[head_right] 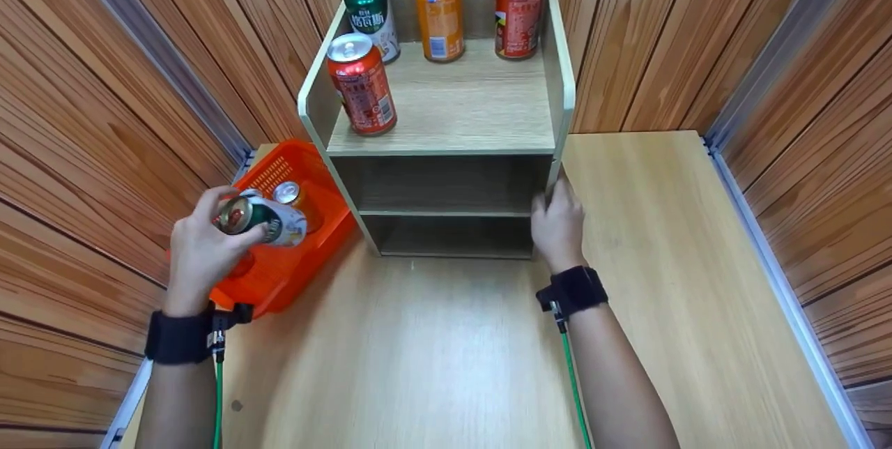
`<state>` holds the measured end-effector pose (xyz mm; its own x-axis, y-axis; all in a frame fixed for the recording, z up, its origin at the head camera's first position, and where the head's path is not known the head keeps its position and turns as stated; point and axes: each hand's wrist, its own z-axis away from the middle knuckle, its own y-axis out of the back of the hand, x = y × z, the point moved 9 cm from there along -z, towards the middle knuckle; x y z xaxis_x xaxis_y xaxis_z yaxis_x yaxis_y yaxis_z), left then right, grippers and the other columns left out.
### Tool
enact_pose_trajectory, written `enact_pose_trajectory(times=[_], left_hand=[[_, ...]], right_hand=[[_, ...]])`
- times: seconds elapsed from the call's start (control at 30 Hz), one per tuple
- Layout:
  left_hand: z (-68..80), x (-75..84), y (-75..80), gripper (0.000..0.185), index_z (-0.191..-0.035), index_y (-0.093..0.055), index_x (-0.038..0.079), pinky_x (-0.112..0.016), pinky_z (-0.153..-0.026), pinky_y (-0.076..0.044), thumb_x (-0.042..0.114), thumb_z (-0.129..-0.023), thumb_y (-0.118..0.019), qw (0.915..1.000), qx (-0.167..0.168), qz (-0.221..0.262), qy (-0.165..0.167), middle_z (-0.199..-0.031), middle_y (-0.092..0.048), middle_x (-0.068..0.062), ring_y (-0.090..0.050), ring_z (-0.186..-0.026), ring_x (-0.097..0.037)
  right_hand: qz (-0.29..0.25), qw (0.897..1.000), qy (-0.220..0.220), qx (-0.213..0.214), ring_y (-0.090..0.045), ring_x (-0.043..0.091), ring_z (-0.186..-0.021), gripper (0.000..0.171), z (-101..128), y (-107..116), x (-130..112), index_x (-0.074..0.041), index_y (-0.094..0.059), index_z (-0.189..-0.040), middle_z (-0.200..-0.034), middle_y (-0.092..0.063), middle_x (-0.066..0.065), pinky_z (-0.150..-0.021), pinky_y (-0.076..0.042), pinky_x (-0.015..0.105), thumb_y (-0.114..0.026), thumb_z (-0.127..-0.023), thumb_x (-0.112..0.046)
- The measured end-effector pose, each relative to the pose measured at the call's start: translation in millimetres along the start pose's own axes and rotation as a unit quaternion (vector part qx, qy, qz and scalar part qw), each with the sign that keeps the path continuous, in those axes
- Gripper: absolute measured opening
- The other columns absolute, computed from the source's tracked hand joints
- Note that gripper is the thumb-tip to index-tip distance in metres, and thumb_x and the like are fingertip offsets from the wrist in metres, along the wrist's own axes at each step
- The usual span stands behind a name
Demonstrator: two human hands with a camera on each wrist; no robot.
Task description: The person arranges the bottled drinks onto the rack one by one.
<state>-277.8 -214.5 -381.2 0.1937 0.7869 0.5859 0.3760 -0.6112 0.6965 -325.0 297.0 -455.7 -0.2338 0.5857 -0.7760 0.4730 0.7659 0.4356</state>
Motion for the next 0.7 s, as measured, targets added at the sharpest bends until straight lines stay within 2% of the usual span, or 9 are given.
enact_pose_trajectory(times=[0.23, 0.37, 0.53, 0.7], left_hand=[[12.1, 50.8, -12.0, 0.049, -0.119, -0.065, 0.018, -0.037, -0.072, -0.055, 0.033, -0.075, -0.082, 0.9962, -0.026, 0.020, -0.081, -0.098, -0.069, -0.004, -0.063, -0.084, -0.021], [16.6, 76.3, -25.1, 0.043, -0.114, -0.067, 0.020, -0.031, -0.068, -0.053, 0.034, -0.075, -0.080, 0.9906, -0.042, 0.017, -0.129, -0.097, -0.069, 0.003, -0.062, -0.081, -0.015], [23.4, 100.6, -51.9, 0.047, -0.116, -0.067, 0.017, -0.028, -0.071, -0.053, 0.037, -0.075, -0.080, 0.9818, -0.072, 0.012, -0.175, -0.101, -0.070, 0.003, -0.063, -0.083, -0.012], [34.4, 116.0, -85.1, 0.050, -0.118, -0.066, 0.017, -0.024, -0.073, -0.053, 0.038, -0.075, -0.079, 0.9732, -0.113, 0.013, -0.200, -0.104, -0.070, 0.003, -0.064, -0.083, -0.010]], right_hand=[[-0.001, 1.000, -0.003, -0.002, -0.052, 0.040, -0.120, 0.036, 2, -1, 1, 0.006, -0.050, -0.126, -0.125, -0.058, 0.028, -0.098, -0.043, 0.053, -0.050, -0.090, 0.003], [0.003, 1.000, 0.010, 0.011, -0.056, 0.039, -0.111, 0.033, 0, 3, -1, 0.008, -0.052, -0.120, -0.114, -0.061, 0.028, -0.093, -0.045, 0.053, -0.050, -0.088, 0.005], [0.009, 1.000, 0.018, 0.020, -0.058, 0.038, -0.102, 0.028, -1, 4, -3, 0.009, -0.053, -0.113, -0.101, -0.061, 0.026, -0.087, -0.046, 0.054, -0.050, -0.086, 0.005], [0.009, 1.000, 0.007, 0.012, -0.057, 0.037, -0.104, 0.030, 1, 2, -1, 0.009, -0.052, -0.117, -0.105, -0.061, 0.027, -0.089, -0.045, 0.053, -0.048, -0.088, 0.003]])
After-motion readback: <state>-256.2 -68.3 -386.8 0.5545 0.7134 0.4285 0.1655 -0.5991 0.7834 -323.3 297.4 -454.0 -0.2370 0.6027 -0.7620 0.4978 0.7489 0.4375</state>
